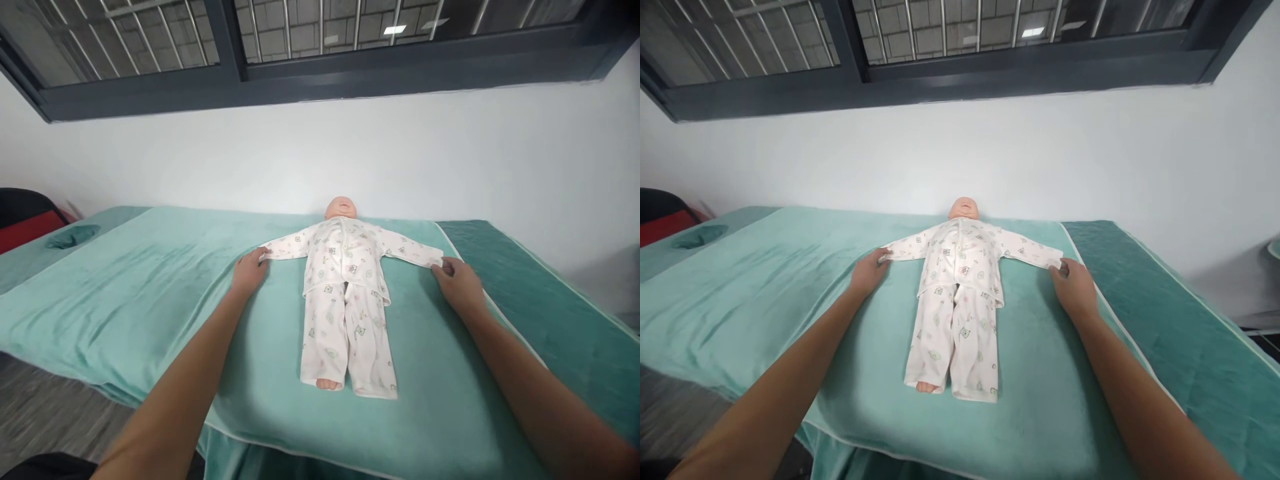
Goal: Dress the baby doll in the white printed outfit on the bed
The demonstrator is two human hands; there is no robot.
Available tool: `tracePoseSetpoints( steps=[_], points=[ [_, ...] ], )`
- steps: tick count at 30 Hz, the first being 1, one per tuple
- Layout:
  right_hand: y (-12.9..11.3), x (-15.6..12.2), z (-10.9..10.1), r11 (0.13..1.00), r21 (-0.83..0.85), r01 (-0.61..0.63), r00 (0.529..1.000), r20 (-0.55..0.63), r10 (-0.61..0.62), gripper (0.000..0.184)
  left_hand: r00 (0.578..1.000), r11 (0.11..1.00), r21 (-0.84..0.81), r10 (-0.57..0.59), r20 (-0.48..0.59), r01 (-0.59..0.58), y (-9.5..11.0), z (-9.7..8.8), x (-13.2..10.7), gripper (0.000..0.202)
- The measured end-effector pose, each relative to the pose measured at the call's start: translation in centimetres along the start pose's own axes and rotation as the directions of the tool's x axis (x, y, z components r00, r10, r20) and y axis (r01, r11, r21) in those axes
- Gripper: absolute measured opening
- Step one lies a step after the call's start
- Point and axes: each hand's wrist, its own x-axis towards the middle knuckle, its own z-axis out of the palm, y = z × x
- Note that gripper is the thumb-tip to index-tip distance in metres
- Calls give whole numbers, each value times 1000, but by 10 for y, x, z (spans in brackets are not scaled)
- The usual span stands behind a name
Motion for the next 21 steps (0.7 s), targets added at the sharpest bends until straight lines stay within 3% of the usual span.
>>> tracePoseSetpoints(
  steps=[6, 10, 13, 15, 21],
  points=[
    [-8, 16, 7, 993, 4, -119, 993, 9, 119, 43, 998, 998, 47, -37, -47, 39, -8, 1, 10, 39],
    [-5, 18, 4, 986, 34, -162, 984, -71, 164, 37, 985, 998, 59, -9, -174, 20, -9, 2, 13, 42],
    [-2, 16, 3, 982, 33, -187, 977, -98, 190, 37, 984, 998, 59, 1, -176, 9, -8, 3, 13, 45],
    [0, 15, 5, 989, 16, -146, 982, -115, 147, 37, 988, 998, 52, -20, -153, 28, -8, 5, 14, 47],
    [2, 15, 15, 990, -65, 124, 977, -169, -134, 45, 985, 993, 70, -82, -154, 93, -8, 5, 16, 56]
  ],
)
